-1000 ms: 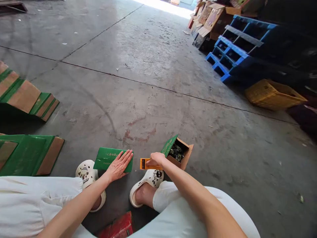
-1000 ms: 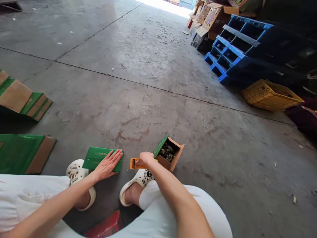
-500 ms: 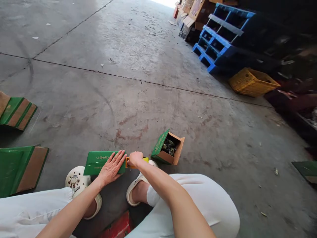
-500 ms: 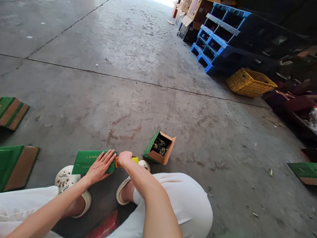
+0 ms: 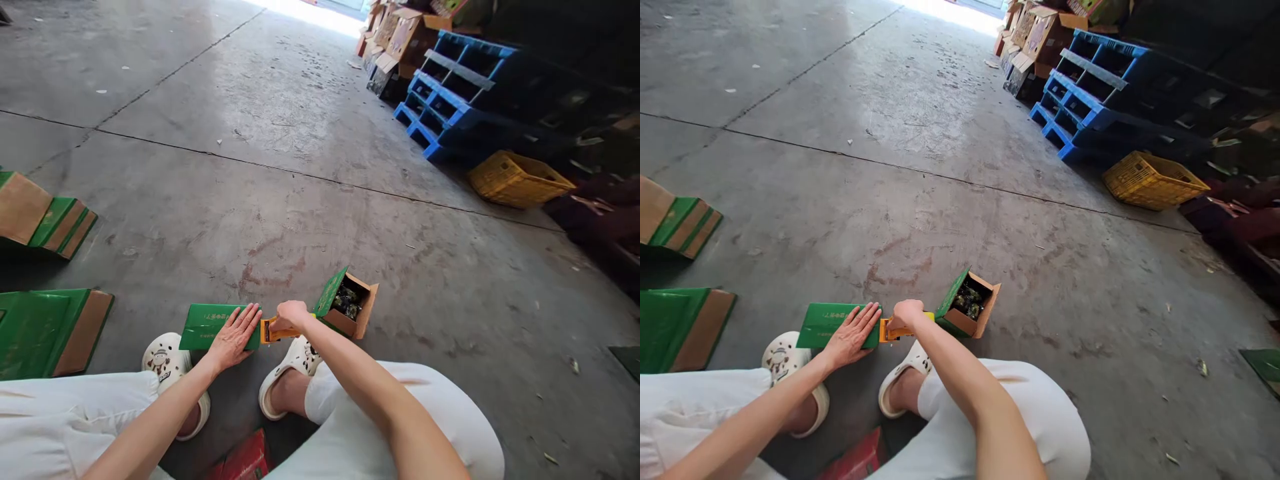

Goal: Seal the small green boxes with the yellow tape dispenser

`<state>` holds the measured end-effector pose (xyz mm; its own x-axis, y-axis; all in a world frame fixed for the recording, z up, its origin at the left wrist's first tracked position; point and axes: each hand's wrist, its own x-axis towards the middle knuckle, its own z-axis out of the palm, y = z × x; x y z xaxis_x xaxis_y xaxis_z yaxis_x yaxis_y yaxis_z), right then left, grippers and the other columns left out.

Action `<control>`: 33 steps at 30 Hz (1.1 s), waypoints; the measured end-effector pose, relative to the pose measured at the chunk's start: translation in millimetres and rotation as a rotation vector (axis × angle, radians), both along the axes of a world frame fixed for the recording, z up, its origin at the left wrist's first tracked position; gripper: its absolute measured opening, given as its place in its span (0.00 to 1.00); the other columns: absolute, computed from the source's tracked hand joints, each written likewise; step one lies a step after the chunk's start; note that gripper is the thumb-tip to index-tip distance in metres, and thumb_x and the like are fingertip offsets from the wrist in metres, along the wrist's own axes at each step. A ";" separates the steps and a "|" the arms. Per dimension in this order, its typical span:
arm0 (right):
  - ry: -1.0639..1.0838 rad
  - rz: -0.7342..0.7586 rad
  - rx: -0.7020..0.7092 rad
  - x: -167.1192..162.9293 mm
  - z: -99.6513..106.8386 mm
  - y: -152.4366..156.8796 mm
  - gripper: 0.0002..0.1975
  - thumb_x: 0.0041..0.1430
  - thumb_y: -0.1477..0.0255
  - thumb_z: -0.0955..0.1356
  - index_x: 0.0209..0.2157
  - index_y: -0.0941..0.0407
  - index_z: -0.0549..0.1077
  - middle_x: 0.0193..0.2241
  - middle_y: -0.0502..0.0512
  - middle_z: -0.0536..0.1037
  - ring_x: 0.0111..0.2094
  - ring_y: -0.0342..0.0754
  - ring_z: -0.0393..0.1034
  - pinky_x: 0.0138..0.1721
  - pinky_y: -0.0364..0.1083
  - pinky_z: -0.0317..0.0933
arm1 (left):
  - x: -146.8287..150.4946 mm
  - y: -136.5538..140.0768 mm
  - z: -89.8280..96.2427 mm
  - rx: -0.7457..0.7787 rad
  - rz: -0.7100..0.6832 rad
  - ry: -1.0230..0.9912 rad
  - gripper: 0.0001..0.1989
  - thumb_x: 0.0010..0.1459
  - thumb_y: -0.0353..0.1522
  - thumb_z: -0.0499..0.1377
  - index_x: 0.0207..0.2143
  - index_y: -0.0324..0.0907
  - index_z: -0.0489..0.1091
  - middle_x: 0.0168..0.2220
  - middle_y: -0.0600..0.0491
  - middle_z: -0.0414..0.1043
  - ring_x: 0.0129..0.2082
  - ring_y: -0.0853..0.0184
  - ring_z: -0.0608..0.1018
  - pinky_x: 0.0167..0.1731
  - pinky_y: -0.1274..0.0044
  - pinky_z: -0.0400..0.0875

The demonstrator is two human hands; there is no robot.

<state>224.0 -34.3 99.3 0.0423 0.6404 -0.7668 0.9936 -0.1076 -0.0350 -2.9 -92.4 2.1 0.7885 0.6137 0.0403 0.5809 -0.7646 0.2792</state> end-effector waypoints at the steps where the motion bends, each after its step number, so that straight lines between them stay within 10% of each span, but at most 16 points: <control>1: -0.007 0.001 -0.002 -4.6 -2.5 -2.4 0.22 0.54 0.59 0.77 0.47 0.55 0.86 0.47 0.68 0.86 0.52 0.63 0.82 0.51 0.53 0.75 | 0.8 -0.1 0.0 0.003 0.002 0.003 0.60 0.61 0.46 0.67 0.80 0.38 0.31 0.80 0.40 0.38 0.79 0.50 0.46 0.76 0.59 0.34; 8: -0.023 -0.031 -0.046 -18.6 -18.7 -23.7 0.21 0.63 0.65 0.73 0.55 0.58 0.83 0.54 0.72 0.83 0.57 0.63 0.79 0.54 0.54 0.74 | -4.3 2.4 -2.0 0.025 0.046 0.047 0.65 0.55 0.46 0.70 0.79 0.36 0.30 0.80 0.37 0.33 0.79 0.48 0.42 0.76 0.58 0.39; 16: -0.007 -0.033 -0.077 2.0 4.3 -4.2 0.20 0.53 0.56 0.77 0.43 0.53 0.86 0.45 0.64 0.87 0.50 0.62 0.83 0.48 0.51 0.75 | -67.2 17.1 -6.4 -0.110 0.353 0.014 0.61 0.52 0.58 0.69 0.79 0.47 0.45 0.80 0.37 0.36 0.79 0.38 0.41 0.70 0.39 0.30; 22: 0.001 0.002 -0.078 5.2 21.8 11.7 0.18 0.51 0.55 0.78 0.39 0.53 0.87 0.41 0.62 0.88 0.46 0.62 0.84 0.46 0.51 0.76 | -87.7 37.4 -7.8 -0.498 0.994 -0.265 0.52 0.65 0.58 0.56 0.79 0.38 0.42 0.78 0.33 0.45 0.77 0.46 0.54 0.72 0.51 0.54; 27: -0.014 0.019 -0.024 -7.8 11.8 1.6 0.23 0.56 0.61 0.77 0.49 0.58 0.85 0.51 0.70 0.85 0.54 0.65 0.81 0.52 0.56 0.74 | -95.7 45.2 3.7 -0.925 1.168 -0.372 0.40 0.58 0.60 0.62 0.58 0.37 0.74 0.56 0.38 0.80 0.59 0.47 0.80 0.57 0.64 0.77; 33: -0.024 0.007 0.039 -11.2 -1.8 -7.5 0.19 0.61 0.66 0.75 0.52 0.59 0.84 0.51 0.73 0.84 0.55 0.64 0.81 0.51 0.54 0.75 | -94.2 46.2 15.4 -1.363 1.321 -0.439 0.42 0.60 0.66 0.53 0.55 0.40 0.74 0.49 0.39 0.82 0.48 0.46 0.85 0.38 0.61 0.83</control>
<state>212.8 -41.8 97.5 0.0561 0.6703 -0.7399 0.9949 -0.1000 -0.0153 -97.2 -46.2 17.5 -0.0514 0.5017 -0.8635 0.2526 0.8431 0.4748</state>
